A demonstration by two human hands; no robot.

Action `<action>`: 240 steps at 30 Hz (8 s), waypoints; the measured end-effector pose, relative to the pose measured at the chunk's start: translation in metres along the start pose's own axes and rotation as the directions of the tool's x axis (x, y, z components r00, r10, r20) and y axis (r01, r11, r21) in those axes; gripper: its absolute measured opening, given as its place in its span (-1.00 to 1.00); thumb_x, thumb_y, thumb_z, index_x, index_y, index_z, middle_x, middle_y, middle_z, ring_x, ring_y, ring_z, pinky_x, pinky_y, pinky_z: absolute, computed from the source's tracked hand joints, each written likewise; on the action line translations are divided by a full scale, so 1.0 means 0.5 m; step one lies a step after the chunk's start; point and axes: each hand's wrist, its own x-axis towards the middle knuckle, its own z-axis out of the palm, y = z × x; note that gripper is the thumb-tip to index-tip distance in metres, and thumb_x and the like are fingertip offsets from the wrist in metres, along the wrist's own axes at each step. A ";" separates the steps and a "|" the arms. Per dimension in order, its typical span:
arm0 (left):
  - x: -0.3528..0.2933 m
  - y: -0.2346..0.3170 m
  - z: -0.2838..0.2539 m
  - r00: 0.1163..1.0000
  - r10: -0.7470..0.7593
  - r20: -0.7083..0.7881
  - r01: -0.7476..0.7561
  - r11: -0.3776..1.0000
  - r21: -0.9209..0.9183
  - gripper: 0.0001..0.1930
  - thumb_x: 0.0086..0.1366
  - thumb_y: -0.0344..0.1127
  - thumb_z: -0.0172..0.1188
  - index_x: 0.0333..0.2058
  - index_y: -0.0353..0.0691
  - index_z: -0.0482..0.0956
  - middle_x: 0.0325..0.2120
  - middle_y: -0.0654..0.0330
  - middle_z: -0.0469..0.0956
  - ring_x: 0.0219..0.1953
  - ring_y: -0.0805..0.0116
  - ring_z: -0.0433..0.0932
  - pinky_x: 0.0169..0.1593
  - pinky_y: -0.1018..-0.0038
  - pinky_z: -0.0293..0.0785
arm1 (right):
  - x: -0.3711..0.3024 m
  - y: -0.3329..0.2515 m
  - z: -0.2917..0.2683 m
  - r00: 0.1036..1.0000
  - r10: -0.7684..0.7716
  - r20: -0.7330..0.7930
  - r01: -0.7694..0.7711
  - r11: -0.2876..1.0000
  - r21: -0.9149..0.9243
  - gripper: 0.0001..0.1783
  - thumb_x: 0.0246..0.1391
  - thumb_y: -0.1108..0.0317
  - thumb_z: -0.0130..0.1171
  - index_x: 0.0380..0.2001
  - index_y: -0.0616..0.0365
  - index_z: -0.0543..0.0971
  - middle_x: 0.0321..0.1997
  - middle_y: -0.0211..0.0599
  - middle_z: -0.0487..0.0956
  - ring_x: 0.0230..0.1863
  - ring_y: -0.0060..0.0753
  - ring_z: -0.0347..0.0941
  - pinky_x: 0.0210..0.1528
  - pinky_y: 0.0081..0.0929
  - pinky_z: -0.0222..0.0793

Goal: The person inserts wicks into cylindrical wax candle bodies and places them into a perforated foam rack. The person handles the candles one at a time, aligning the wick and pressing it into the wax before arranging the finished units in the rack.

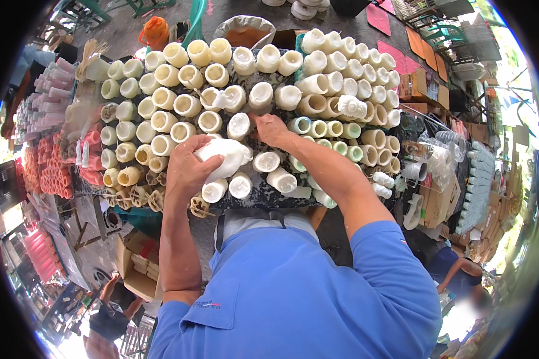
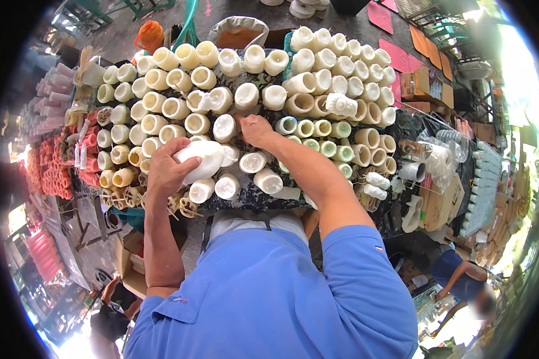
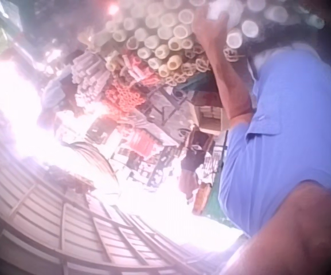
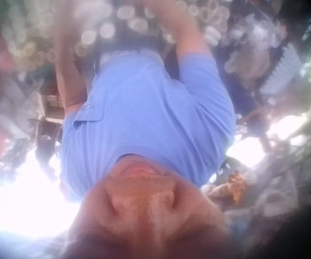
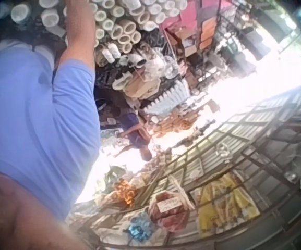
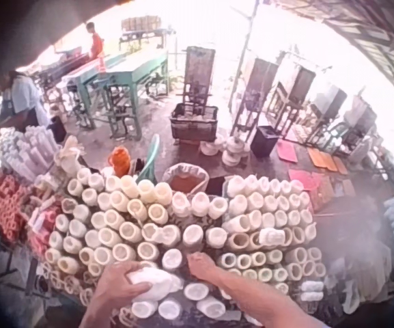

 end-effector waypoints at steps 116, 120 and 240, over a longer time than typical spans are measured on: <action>0.264 -0.014 0.456 0.688 0.708 0.157 -0.721 0.643 0.259 -0.92 0.27 -0.42 0.40 -0.27 -0.24 0.76 -0.37 0.16 0.65 -0.20 0.08 0.58 -0.05 0.18 0.54 | -0.256 0.087 -0.151 0.780 0.394 -0.487 -0.136 0.865 0.483 -0.67 0.26 0.25 0.38 -0.06 0.29 0.69 -0.25 0.03 0.72 -0.22 0.00 0.68 -0.13 -0.09 0.56; 0.263 -0.013 0.457 0.654 0.739 0.164 -0.751 0.608 0.258 -0.93 0.26 -0.44 0.40 -0.27 -0.20 0.77 -0.34 0.18 0.65 -0.17 0.09 0.58 -0.02 0.19 0.51 | -0.242 0.089 -0.121 0.781 0.279 -0.558 -0.118 0.944 0.307 -0.77 0.23 0.35 0.33 -0.12 0.25 0.67 -0.21 0.03 0.70 -0.13 0.16 0.65 -0.09 0.04 0.54; -0.154 -0.064 0.300 0.934 0.343 0.100 -0.281 0.878 -0.387 -0.82 0.55 -0.38 0.22 -0.05 -0.40 0.67 -0.31 0.20 0.71 -0.31 0.49 0.61 -0.21 0.46 0.58 | -0.466 -0.328 -0.063 0.751 0.550 -0.365 0.190 0.349 0.917 -0.75 0.56 0.20 0.12 -0.04 0.19 0.52 -0.21 -0.43 0.58 -0.18 -0.60 0.48 -0.10 -0.51 0.48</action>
